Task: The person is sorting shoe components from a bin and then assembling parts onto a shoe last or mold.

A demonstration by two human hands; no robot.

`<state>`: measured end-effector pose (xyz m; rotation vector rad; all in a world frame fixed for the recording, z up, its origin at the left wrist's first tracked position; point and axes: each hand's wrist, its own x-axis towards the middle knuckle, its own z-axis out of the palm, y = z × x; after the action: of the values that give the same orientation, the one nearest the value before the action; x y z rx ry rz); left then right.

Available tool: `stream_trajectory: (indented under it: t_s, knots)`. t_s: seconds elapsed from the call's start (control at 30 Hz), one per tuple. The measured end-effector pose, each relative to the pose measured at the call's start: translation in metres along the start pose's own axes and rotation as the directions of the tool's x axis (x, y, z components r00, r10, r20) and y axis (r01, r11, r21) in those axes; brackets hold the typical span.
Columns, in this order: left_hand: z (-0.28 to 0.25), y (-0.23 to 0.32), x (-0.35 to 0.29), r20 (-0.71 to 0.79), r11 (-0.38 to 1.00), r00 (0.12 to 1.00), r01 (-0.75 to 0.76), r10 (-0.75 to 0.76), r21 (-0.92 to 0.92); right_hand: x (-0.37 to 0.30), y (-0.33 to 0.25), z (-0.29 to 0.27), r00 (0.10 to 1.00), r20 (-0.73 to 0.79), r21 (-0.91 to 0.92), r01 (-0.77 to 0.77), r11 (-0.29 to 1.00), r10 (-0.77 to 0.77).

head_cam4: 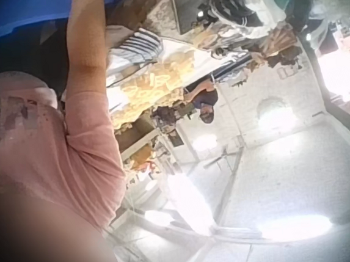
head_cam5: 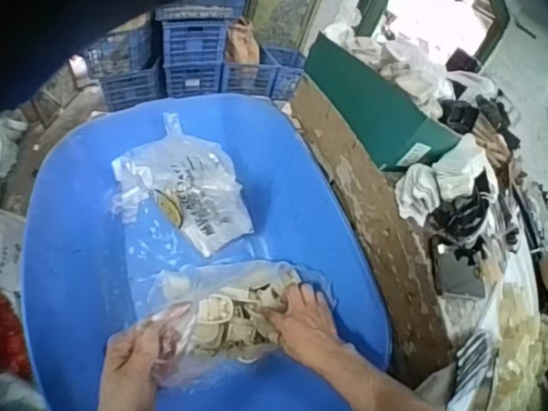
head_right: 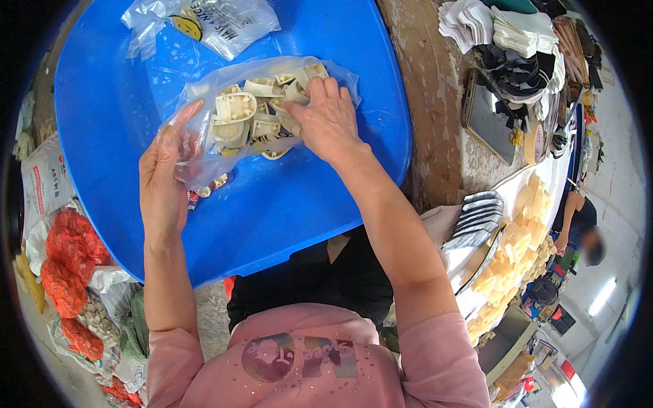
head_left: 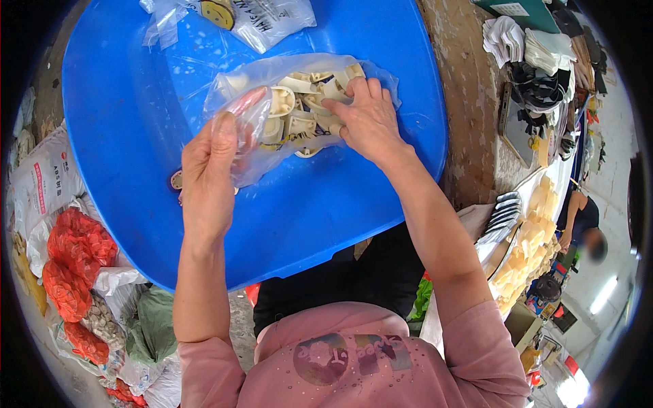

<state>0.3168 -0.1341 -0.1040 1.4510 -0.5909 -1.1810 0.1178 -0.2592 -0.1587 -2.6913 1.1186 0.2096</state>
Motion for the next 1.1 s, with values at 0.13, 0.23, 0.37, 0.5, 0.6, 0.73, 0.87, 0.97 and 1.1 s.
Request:
stream_trajectory:
  t_s: [0.13, 0.23, 0.37, 0.5, 0.6, 0.73, 0.87, 0.97, 1.1]
  knots:
    - [0.002, 0.002, -0.001, -0.061, 0.996, 0.996, -0.071, 0.068, -0.047, 0.0, -0.002, -0.001, 1.0, 0.008, -0.061, -0.012, 0.998, 0.013]
    - [-0.002, 0.006, -0.001, 0.001, 0.998, 0.999, -0.048, 0.048, -0.041, 0.002, -0.005, -0.004, 0.999, 0.015, -0.031, -0.034, 0.999, 0.034]
    - [0.0, 0.006, -0.001, -0.005, 0.997, 0.998, -0.057, 0.056, -0.045, 0.004, -0.009, -0.004, 0.999, -0.029, 0.036, 0.02, 0.999, -0.019]
    - [0.004, 0.005, -0.003, -0.107, 0.998, 0.994, -0.022, 0.014, -0.067, 0.012, -0.013, 0.006, 0.984, -0.147, -0.003, 0.1, 0.995, -0.099]
    - [0.0, 0.006, -0.002, -0.068, 0.999, 0.997, 0.021, -0.024, -0.042, 0.022, -0.012, 0.011, 0.986, -0.138, -0.083, 0.078, 0.993, -0.089]
    - [-0.008, 0.003, 0.0, 0.009, 0.999, 1.0, 0.024, -0.023, -0.029, 0.035, -0.007, 0.009, 0.997, -0.076, -0.172, 0.019, 0.985, -0.033]
    - [-0.008, 0.0, 0.003, -0.01, 0.997, 0.997, 0.071, -0.071, -0.014, 0.046, -0.005, 0.004, 0.997, -0.067, -0.192, -0.035, 0.981, 0.023]
    - [-0.008, 0.001, 0.005, -0.031, 0.996, 0.997, 0.075, -0.077, -0.043, 0.05, -0.005, 0.0, 0.998, -0.055, -0.181, -0.043, 0.983, 0.034]
    - [-0.013, 0.003, 0.004, -0.036, 0.998, 0.998, 0.057, -0.058, -0.01, 0.037, -0.007, -0.007, 0.996, -0.069, -0.016, 0.062, 0.998, -0.063]
